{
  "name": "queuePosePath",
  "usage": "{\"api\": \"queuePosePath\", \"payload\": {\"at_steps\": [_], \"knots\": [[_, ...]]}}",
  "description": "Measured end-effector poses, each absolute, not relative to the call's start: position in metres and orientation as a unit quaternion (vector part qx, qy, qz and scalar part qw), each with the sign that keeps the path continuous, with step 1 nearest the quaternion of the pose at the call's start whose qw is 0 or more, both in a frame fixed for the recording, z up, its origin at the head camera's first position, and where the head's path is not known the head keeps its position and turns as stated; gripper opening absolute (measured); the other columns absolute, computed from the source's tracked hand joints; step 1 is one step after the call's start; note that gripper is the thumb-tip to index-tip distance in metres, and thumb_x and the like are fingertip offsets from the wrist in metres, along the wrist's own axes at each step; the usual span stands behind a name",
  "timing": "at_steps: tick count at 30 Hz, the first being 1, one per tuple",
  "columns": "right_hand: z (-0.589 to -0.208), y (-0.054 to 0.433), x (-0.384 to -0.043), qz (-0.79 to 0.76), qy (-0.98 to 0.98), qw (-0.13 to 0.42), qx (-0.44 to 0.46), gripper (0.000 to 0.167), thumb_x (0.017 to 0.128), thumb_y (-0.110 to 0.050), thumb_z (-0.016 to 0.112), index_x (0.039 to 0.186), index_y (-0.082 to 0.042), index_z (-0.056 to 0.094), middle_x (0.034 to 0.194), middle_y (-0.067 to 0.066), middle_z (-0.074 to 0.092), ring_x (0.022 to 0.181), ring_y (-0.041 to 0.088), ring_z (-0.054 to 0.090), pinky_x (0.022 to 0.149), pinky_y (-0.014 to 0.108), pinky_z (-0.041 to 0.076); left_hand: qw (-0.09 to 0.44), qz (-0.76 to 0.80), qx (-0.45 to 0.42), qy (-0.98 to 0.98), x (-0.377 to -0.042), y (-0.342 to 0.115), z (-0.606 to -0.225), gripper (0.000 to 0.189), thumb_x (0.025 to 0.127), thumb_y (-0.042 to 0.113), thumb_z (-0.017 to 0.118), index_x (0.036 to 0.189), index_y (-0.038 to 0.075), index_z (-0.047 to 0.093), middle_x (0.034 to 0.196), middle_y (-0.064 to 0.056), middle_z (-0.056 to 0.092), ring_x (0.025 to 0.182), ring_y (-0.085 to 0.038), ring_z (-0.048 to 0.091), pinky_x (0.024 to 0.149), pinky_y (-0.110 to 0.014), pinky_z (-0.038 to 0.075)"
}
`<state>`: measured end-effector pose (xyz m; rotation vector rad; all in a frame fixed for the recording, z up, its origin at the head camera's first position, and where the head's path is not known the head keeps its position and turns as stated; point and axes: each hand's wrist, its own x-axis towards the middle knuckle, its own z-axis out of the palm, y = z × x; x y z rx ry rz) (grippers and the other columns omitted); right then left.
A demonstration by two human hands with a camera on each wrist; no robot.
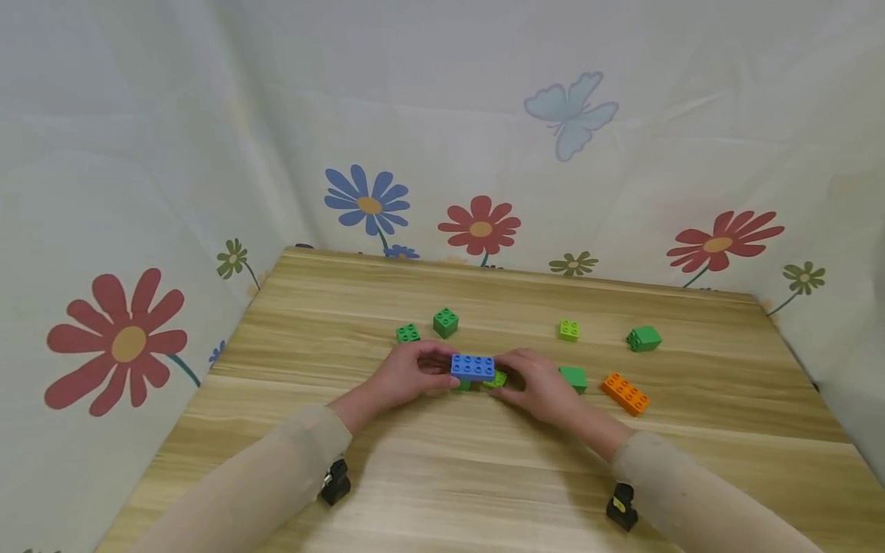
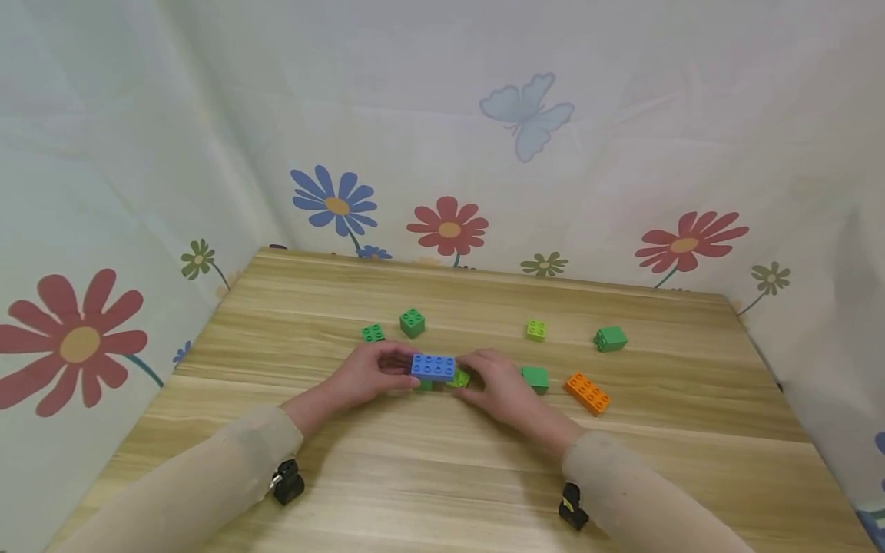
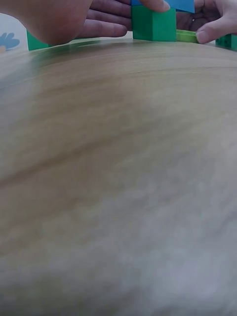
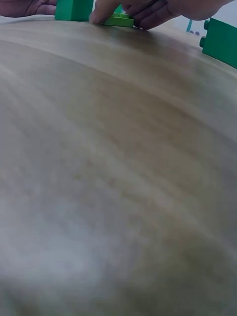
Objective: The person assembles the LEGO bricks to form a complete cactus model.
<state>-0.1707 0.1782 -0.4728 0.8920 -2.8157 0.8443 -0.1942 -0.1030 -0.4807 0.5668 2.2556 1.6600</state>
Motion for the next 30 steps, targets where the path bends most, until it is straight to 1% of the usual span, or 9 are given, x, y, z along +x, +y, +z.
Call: {"api": "queuePosePath", "payload": {"at_steps": [4,9,13,16,25,30], "knots": [[-0.473,0.181,-0.173,0.277,-0.912,0.034,0.300,0.042,0.091,-0.014,0.087,0.129,-0.003,0.073,0.123,0.011,0.075,0.116,0.029,0.070,0.103,0.050,0.058,0.143,0.573,0.195,0.783,-0.193,-0.102,-0.480,0.041,0.091,0.012,0.088,0.129,0.004,0.074,0.125,-0.011,0.076,0.117,-0.025,0.073,0.099,-0.035,0.061],[-0.469,0.186,-0.174,0.280,-0.910,0.023,0.303,0.042,0.092,-0.011,0.086,0.131,-0.002,0.072,0.125,0.012,0.075,0.115,0.028,0.070,0.101,0.048,0.059,0.143,0.571,0.188,0.786,-0.191,-0.102,-0.478,0.041,0.091,0.010,0.087,0.129,0.003,0.074,0.125,-0.011,0.075,0.117,-0.025,0.073,0.099,-0.035,0.061],[-0.464,0.193,-0.175,0.290,-0.907,0.030,0.303,0.041,0.091,-0.007,0.086,0.129,0.000,0.072,0.122,0.013,0.075,0.107,0.026,0.070,0.094,0.045,0.062,0.140,0.568,0.188,0.789,-0.192,-0.102,-0.478,0.042,0.091,0.011,0.088,0.129,0.003,0.073,0.126,-0.011,0.075,0.118,-0.025,0.073,0.099,-0.035,0.061],[-0.460,0.198,-0.177,0.295,-0.902,0.044,0.311,0.039,0.090,-0.004,0.085,0.126,0.002,0.073,0.117,0.013,0.076,0.101,0.025,0.070,0.088,0.045,0.062,0.139,0.567,0.188,0.790,-0.192,-0.102,-0.479,0.042,0.091,0.011,0.088,0.129,0.004,0.074,0.126,-0.011,0.075,0.118,-0.025,0.072,0.100,-0.035,0.061],[-0.440,0.205,-0.182,0.284,-0.906,0.080,0.304,0.039,0.089,-0.005,0.087,0.126,-0.001,0.075,0.118,0.011,0.077,0.100,0.026,0.070,0.088,0.049,0.063,0.141,0.568,0.188,0.789,-0.193,-0.103,-0.480,0.043,0.090,0.011,0.088,0.130,0.004,0.073,0.126,-0.011,0.075,0.119,-0.026,0.072,0.100,-0.035,0.060],[-0.428,0.199,-0.182,0.300,-0.900,0.076,0.307,0.040,0.089,-0.006,0.087,0.127,-0.001,0.075,0.120,0.010,0.077,0.103,0.027,0.071,0.091,0.053,0.062,0.142,0.570,0.187,0.788,-0.193,-0.103,-0.480,0.043,0.090,0.011,0.088,0.130,0.004,0.073,0.127,-0.011,0.075,0.119,-0.026,0.072,0.100,-0.035,0.060]]}}
